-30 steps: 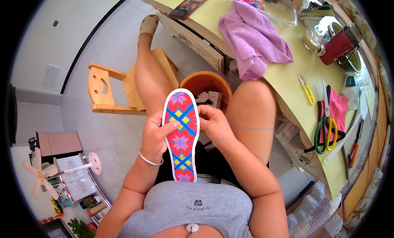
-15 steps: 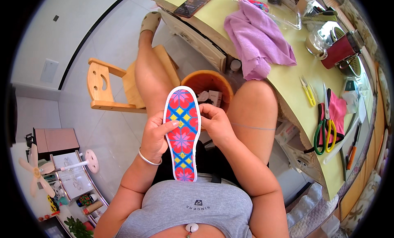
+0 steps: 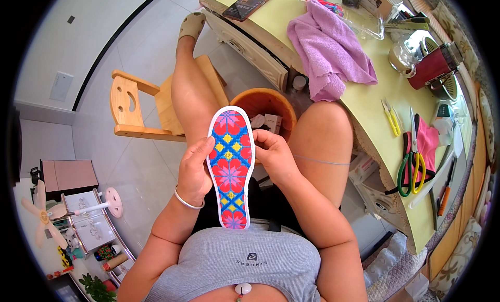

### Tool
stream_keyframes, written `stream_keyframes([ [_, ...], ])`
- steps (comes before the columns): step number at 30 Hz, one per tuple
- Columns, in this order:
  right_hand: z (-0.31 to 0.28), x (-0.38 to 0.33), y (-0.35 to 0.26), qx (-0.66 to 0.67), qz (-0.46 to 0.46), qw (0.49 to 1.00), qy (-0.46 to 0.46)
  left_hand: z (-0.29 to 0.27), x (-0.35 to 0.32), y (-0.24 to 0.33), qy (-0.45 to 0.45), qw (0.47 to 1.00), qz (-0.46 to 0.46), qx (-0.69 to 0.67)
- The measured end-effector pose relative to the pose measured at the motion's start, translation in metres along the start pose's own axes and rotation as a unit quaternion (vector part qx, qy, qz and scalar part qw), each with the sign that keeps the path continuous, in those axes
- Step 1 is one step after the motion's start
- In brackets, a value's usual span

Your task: The person is sewing a patterned shoe insole by hand, using a needle and blue thread to stitch along marked lines on the white underside.

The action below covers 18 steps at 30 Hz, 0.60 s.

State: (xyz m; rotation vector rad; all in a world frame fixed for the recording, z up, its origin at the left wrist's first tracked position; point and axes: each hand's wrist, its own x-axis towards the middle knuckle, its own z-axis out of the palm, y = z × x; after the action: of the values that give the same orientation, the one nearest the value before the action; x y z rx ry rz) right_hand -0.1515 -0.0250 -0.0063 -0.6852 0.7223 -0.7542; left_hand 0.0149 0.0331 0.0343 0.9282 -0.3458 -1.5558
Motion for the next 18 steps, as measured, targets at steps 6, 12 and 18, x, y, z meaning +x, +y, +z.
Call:
stream_keyframes([
  [6,-0.0008,-0.0003,0.0001,0.003,0.0,1.0,-0.006,-0.0001,-0.0009,-0.0006,0.002,1.0,-0.001,0.0],
  [12,0.0007,-0.0014,-0.0016,0.0,-0.004,1.0,-0.004,-0.0001,-0.0017,-0.0001,-0.002,1.0,-0.006,0.001],
  [18,0.0003,-0.0024,-0.0022,0.0,-0.005,1.0,-0.005,0.0001,-0.0018,-0.0006,0.0,1.0,-0.007,0.0],
])
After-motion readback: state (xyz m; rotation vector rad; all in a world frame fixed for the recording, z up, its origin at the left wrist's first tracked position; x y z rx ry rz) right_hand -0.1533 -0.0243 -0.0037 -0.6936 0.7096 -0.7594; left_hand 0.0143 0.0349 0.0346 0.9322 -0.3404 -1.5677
